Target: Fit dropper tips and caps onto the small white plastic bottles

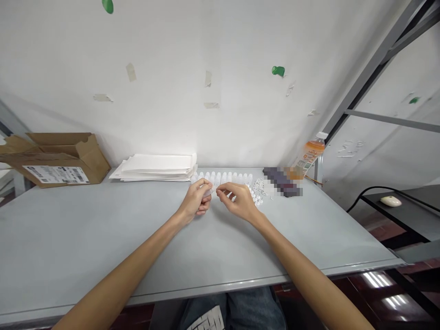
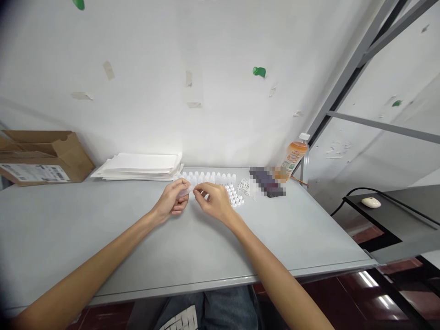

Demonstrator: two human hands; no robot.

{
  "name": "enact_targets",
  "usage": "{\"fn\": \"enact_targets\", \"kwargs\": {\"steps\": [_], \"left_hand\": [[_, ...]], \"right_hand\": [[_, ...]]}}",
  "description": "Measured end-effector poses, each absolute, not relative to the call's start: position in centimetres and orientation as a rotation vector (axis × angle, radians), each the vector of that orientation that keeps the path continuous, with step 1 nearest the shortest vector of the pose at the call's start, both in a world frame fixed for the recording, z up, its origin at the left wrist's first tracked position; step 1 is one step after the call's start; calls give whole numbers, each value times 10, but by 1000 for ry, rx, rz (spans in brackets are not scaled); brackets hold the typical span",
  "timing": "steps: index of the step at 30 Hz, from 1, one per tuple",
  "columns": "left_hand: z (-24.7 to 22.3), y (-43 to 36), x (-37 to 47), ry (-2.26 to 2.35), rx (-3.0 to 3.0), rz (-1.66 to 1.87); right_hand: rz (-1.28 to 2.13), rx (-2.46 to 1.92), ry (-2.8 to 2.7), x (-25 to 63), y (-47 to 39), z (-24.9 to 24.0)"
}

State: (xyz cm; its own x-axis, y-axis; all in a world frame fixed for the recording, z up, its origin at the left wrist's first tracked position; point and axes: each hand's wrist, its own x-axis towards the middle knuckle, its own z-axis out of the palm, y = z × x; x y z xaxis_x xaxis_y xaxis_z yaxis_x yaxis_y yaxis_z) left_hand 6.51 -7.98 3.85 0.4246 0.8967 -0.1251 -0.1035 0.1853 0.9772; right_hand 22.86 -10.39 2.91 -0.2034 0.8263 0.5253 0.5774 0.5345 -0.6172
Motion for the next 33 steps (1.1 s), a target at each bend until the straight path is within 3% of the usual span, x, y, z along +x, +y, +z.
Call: {"fn": "enact_targets", "kwargs": {"steps": [14, 33], "left_hand": [[28, -81, 72, 803, 1094, 938], [36, -75, 63, 891, 1248, 872]], "right_hand": [[206, -1011, -1960, 226, -102, 22], [466, -1187, -1815, 228, -106, 36]]}}
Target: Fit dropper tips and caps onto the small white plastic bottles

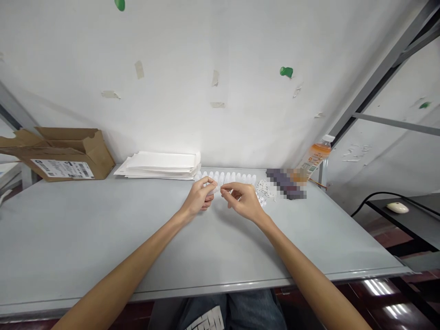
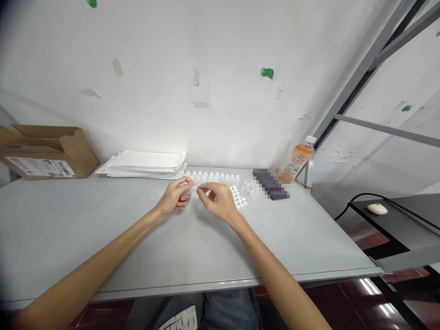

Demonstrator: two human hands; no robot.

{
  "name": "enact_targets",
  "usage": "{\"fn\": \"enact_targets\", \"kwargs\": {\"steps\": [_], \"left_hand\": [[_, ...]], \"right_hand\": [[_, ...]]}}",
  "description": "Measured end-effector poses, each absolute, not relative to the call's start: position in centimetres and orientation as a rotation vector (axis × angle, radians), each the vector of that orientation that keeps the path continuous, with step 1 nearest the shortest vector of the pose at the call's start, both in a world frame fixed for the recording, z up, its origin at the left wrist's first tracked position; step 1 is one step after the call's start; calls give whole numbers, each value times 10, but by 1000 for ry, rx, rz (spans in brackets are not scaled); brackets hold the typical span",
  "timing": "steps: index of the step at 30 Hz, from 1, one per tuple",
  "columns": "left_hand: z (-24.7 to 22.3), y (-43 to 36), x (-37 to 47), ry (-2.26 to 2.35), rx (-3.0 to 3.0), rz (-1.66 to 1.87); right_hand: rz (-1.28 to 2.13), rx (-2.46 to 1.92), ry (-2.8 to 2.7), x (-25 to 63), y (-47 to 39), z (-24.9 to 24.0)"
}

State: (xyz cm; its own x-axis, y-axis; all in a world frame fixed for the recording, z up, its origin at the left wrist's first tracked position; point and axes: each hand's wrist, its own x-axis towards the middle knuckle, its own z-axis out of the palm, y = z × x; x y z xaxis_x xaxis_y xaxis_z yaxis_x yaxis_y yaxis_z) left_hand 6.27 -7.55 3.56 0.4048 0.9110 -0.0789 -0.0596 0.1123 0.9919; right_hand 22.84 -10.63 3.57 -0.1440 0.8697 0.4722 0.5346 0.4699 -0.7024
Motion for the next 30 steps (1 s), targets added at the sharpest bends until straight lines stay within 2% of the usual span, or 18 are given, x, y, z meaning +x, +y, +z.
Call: {"fn": "enact_targets", "kwargs": {"steps": [10, 17, 22, 30], "left_hand": [[36, -78, 66, 931, 1289, 902], [34, -78, 66, 989, 1356, 929], [34, -79, 68, 1120, 1439, 1043], [31, -77, 67, 1240, 1489, 1007]], "right_hand": [[644, -1182, -1736, 230, -104, 35], [358, -1125, -1881, 230, -102, 29], [330, -1048, -1936, 227, -105, 27], [165, -1000, -2018, 227, -103, 23]]}}
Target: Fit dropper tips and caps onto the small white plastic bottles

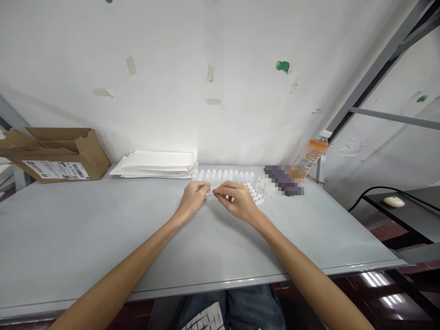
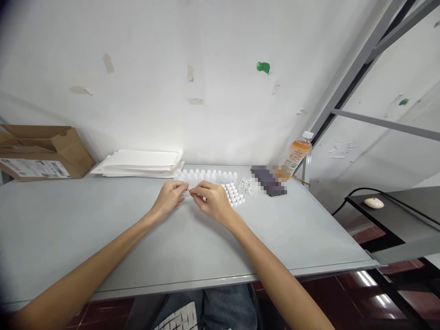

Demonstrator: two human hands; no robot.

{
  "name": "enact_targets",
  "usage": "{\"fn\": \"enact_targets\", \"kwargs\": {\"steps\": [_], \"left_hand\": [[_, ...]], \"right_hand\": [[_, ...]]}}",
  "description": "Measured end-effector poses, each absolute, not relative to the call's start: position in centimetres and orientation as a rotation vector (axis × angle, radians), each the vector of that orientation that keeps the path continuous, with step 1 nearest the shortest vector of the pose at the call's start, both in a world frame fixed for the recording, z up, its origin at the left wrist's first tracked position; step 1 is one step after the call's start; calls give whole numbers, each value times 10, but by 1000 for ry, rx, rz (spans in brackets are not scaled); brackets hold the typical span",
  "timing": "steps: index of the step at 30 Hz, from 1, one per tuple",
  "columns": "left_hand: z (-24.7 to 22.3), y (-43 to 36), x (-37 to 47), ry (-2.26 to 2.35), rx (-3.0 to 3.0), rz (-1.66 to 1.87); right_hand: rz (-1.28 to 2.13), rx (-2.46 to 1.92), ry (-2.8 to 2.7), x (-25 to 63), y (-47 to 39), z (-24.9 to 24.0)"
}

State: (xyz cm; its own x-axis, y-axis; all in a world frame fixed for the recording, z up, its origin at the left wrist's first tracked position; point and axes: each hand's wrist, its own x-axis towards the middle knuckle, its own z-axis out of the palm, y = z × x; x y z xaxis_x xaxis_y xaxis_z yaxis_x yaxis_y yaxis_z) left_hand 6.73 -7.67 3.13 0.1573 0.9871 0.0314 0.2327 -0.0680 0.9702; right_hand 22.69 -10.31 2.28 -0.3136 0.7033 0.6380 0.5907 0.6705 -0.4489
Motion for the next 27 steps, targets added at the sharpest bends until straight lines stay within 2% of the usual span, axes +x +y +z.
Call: {"fn": "enact_targets", "kwargs": {"steps": [7, 17, 27], "left_hand": [[22, -71, 65, 1350, 1684, 972], [21, -72, 67, 1433, 1911, 881], [12, -69, 69, 1412, 2008, 940]], "right_hand": [[-50, -1056, -2118, 220, -106, 14], [-26, -1076, -2078, 218, -103, 5], [6, -1103, -2012, 215, -102, -2]]}}
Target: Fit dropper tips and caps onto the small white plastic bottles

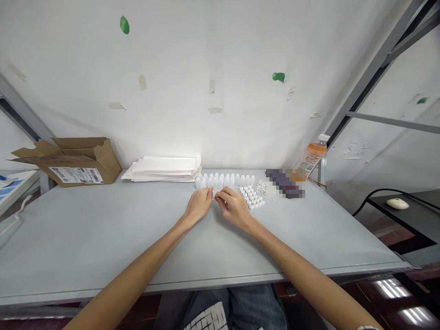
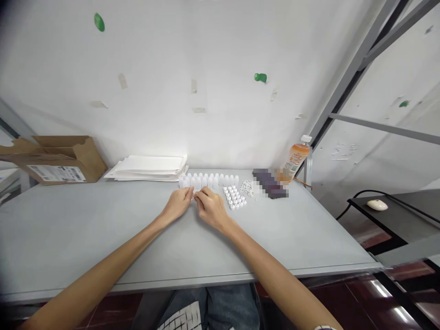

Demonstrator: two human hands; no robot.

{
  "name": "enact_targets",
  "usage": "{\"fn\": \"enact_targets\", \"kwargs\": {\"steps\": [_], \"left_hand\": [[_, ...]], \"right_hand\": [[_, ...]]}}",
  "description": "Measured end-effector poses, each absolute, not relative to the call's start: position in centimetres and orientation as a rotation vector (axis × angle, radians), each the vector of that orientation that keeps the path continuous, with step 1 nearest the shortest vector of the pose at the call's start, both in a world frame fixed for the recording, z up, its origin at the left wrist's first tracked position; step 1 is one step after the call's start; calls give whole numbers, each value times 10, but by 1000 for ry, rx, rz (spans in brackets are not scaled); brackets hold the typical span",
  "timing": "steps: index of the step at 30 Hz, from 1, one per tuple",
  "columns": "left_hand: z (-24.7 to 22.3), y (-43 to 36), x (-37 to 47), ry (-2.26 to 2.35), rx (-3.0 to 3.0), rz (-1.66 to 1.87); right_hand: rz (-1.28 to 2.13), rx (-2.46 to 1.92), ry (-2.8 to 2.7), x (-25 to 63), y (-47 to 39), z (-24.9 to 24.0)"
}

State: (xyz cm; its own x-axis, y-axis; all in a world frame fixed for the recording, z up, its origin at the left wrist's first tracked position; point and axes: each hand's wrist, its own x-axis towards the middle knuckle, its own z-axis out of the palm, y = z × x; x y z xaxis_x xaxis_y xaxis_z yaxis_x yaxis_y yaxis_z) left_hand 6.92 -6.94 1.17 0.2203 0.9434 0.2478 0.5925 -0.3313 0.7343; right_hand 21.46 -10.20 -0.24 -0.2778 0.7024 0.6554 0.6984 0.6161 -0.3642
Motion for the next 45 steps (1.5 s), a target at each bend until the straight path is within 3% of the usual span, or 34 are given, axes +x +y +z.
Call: {"fn": "enact_targets", "kwargs": {"steps": [27, 45], "left_hand": [[21, -72, 63, 853, 1846, 994], [25, -74, 64, 858, 1764, 1135]], "right_hand": [[494, -1157, -1646, 230, -100, 31], [387, -1106, -1707, 227, -101, 28]]}}
